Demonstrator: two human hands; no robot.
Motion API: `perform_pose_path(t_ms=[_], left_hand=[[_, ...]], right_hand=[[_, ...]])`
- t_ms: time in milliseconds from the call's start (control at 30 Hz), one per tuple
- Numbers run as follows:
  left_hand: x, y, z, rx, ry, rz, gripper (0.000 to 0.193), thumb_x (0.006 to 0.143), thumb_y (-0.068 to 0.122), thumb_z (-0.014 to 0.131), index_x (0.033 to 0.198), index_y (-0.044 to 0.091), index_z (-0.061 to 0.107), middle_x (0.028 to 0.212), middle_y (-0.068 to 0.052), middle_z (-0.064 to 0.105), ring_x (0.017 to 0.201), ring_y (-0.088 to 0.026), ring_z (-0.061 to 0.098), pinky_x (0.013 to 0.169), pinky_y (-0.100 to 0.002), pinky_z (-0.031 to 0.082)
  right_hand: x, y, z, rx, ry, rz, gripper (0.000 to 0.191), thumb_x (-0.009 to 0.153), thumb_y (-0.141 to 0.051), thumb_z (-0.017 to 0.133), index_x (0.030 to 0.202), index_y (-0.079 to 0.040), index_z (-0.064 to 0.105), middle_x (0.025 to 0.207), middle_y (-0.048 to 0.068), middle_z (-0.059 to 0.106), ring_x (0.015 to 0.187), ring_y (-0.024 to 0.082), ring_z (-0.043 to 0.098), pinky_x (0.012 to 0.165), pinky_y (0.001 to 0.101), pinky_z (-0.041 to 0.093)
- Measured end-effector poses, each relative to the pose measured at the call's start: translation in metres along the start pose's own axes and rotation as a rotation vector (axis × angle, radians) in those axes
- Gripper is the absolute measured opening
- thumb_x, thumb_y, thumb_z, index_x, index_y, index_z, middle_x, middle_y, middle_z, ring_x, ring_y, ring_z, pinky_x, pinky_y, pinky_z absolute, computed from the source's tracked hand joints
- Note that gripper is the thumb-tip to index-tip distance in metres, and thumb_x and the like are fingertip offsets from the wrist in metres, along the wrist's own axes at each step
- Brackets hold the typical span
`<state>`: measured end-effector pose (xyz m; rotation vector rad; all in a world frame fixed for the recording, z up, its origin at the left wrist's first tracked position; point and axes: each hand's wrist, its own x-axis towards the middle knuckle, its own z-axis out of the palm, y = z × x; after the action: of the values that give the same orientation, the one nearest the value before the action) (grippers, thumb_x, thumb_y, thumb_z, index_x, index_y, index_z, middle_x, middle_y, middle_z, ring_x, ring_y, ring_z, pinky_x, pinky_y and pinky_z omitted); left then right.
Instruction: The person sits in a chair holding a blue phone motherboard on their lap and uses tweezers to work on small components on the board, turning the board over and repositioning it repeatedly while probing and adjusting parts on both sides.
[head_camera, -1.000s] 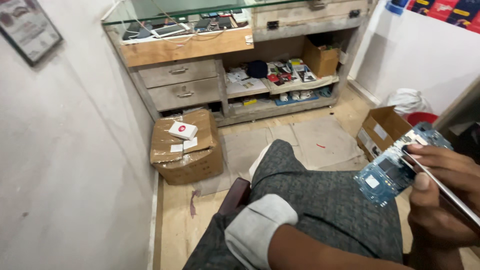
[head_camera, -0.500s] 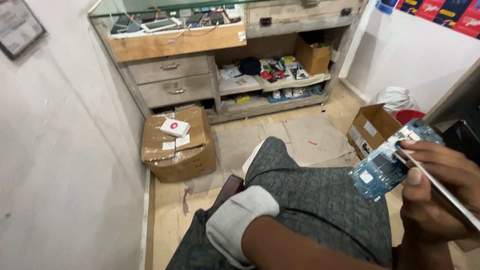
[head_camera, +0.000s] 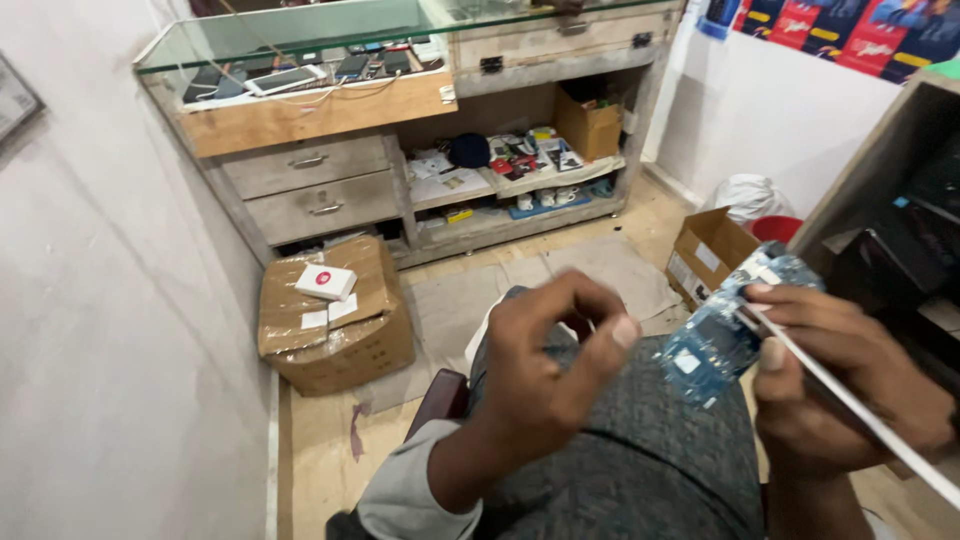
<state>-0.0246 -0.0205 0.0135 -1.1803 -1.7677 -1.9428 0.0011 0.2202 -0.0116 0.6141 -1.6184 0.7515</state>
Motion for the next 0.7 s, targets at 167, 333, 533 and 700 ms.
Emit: perform_pose_path(t_ms=[167, 333, 533, 700], left_hand=[[0.028, -0.019, 0.011, 0.054, -0.092, -0.091, 0.061, 0.100, 0.037, 0.066, 0.146, 0.001, 0.048, 0.125, -0.009, 0.068, 0.103, -0.016, 0.070, 0.075, -0.031, 0.062], [0.033, -0.028, 0.021, -0.373, -0.373, -0.391, 0.063, 0.103, 0.033, 0.063, 0.153, -0.003, 0.048, 0.109, -0.013, 0.072, 0.090, -0.017, 0.067, 0.063, -0.030, 0.061], [0.035, -0.031, 0.032, -0.638, -0.460, -0.424, 0.040, 0.109, 0.019, 0.054, 0.142, -0.004, 0.049, 0.101, -0.010, 0.071, 0.080, -0.014, 0.071, 0.060, -0.027, 0.059], [0.032, -0.032, 0.046, -0.569, -0.342, -0.204, 0.026, 0.116, 0.009, 0.055, 0.134, -0.009, 0.055, 0.102, -0.006, 0.066, 0.086, -0.005, 0.059, 0.074, -0.022, 0.050]], right_hand=[[0.011, -0.016, 0.004, 0.045, 0.023, 0.048, 0.016, 0.107, -0.004, 0.070, 0.095, 0.006, 0.065, 0.097, 0.017, 0.072, 0.100, 0.028, 0.078, 0.097, 0.0356, 0.064], [0.019, -0.025, 0.005, 0.042, -0.018, 0.069, 0.009, 0.099, -0.004, 0.068, 0.097, 0.004, 0.066, 0.097, 0.017, 0.073, 0.098, 0.029, 0.077, 0.095, 0.0366, 0.063], [0.028, -0.032, 0.007, 0.066, -0.044, 0.032, 0.009, 0.098, -0.004, 0.068, 0.098, 0.005, 0.067, 0.096, 0.017, 0.074, 0.097, 0.028, 0.078, 0.092, 0.0373, 0.063], [0.035, -0.035, 0.005, 0.031, -0.074, -0.017, 0.009, 0.095, -0.004, 0.068, 0.094, 0.005, 0.066, 0.096, 0.018, 0.074, 0.097, 0.030, 0.078, 0.091, 0.0371, 0.063]])
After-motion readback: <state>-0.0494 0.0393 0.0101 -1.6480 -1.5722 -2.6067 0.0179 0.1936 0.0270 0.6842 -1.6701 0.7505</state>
